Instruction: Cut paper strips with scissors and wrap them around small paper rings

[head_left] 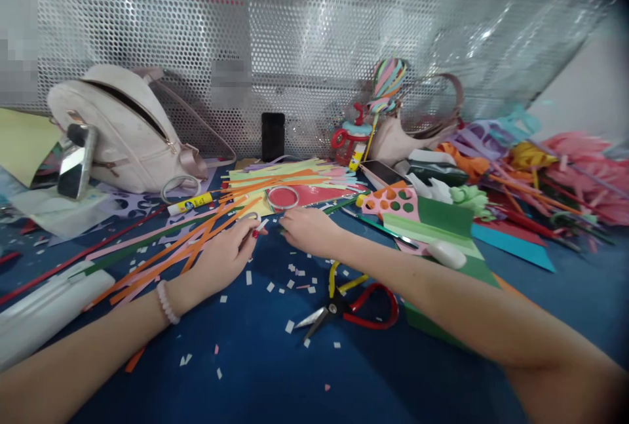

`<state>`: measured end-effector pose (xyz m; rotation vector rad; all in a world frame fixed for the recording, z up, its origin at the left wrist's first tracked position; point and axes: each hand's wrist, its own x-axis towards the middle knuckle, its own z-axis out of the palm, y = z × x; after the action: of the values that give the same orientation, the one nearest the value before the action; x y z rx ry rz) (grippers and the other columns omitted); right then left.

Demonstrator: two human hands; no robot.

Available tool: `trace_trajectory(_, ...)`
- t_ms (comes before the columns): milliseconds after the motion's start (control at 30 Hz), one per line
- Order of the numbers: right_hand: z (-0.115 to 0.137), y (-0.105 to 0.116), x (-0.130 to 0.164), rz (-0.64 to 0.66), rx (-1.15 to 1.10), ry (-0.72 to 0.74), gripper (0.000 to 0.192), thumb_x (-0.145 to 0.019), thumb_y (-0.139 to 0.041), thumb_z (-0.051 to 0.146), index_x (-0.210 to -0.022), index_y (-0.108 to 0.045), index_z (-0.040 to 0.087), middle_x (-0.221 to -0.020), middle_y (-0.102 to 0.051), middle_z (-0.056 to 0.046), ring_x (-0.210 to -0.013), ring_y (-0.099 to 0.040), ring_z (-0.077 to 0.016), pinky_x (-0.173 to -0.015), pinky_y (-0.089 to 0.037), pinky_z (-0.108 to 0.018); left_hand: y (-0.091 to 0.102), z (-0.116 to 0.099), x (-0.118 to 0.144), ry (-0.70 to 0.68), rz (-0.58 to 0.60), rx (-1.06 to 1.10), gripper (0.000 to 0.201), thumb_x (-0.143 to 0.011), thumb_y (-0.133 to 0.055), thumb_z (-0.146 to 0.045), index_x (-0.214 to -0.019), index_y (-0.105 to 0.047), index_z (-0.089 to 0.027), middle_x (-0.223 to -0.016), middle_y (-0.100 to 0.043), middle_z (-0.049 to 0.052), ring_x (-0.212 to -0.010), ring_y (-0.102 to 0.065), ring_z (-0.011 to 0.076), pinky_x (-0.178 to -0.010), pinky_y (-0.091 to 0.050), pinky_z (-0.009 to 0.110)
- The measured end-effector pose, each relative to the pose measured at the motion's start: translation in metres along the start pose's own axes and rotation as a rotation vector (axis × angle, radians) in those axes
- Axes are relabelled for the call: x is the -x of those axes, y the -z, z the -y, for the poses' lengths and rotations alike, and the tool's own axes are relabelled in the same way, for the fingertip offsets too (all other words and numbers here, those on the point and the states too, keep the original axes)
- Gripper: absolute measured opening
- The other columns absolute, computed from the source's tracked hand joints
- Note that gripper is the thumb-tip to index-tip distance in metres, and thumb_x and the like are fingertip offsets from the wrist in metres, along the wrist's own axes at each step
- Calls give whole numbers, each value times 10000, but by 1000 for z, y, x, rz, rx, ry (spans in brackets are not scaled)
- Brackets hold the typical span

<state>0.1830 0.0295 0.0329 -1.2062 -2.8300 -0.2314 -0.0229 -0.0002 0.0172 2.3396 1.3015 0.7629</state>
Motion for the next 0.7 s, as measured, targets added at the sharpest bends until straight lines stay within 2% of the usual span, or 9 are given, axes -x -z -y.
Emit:
trace_trajectory(100,2,-8,-14,6,-6,-4,187,-809,-474,75,-805,-661,72,-822,-662,-152,-785,-624,-243,-647,-460,-315,2,-1,0,5,6,44,249,-904,-320,-257,-1063,-489,-166,-743,-621,20,-610,-580,150,-632,-426,284)
trace_trajectory(200,0,-7,-16,-18,-56,-40,189,-778,-486,35,-765,-669,77,-774,-667,-141,-745,-631,-225,-621,-454,-294,3,2,0,41,5,90,249,-900,-337,-254,-1066,-502,-168,-628,-570,-14,-557,-554,143,-599,-414,276)
trace_trajectory(267,2,-1,-13,-66,-118,-74,183,-801,-497,84,-816,-679,99,-830,-676,-125,-797,-630,-218,-651,-462,-289,2,6,-1,48,-13,163,246,-891,-357,-242,-1083,-498,-175,-678,-585,-5,-581,-560,142,-595,-420,271)
trace_trajectory(333,7,8,-8,-123,-195,-101,209,-837,-483,132,-918,-675,144,-913,-681,-81,-851,-621,-174,-694,-468,-255,1,9,-3,39,-47,289,252,-877,-395,-230,-1107,-484,-180,-838,-603,27,-674,-586,143,-640,-445,275)
trace_trajectory(400,16,17,-3,-194,-395,-145,224,-854,-473,166,-976,-661,174,-909,-687,-36,-799,-619,-122,-668,-470,-211,1,9,-4,29,-71,459,262,-860,-442,-230,-1115,-468,-175,-954,-581,51,-764,-593,145,-697,-465,278)
trace_trajectory(433,21,21,0,-243,-588,-185,205,-839,-497,178,-958,-664,172,-858,-691,-24,-738,-616,-113,-627,-470,-205,1,8,-3,32,-66,551,260,-853,-463,-239,-1105,-462,-173,-958,-573,50,-766,-591,139,-701,-472,274)
trace_trajectory(533,36,26,6,-367,-1103,-285,108,-754,-593,200,-828,-665,167,-725,-670,-3,-630,-590,-114,-566,-462,-223,2,-2,-1,64,4,796,256,-820,-530,-255,-1047,-443,-174,-837,-574,6,-643,-576,104,-626,-488,247)
trace_trajectory(633,46,25,9,-435,-1222,-319,60,-700,-642,214,-744,-645,174,-738,-644,-6,-667,-576,-127,-614,-464,-258,3,-14,3,113,67,901,288,-756,-604,-210,-992,-443,-180,-702,-557,-48,-517,-544,71,-531,-471,208)
trace_trajectory(700,49,23,9,-418,-1239,-344,72,-699,-643,237,-728,-627,173,-734,-623,-8,-667,-561,-129,-618,-458,-269,2,-20,5,147,89,911,287,-737,-622,-192,-965,-449,-183,-640,-538,-69,-465,-517,58,-478,-444,184)
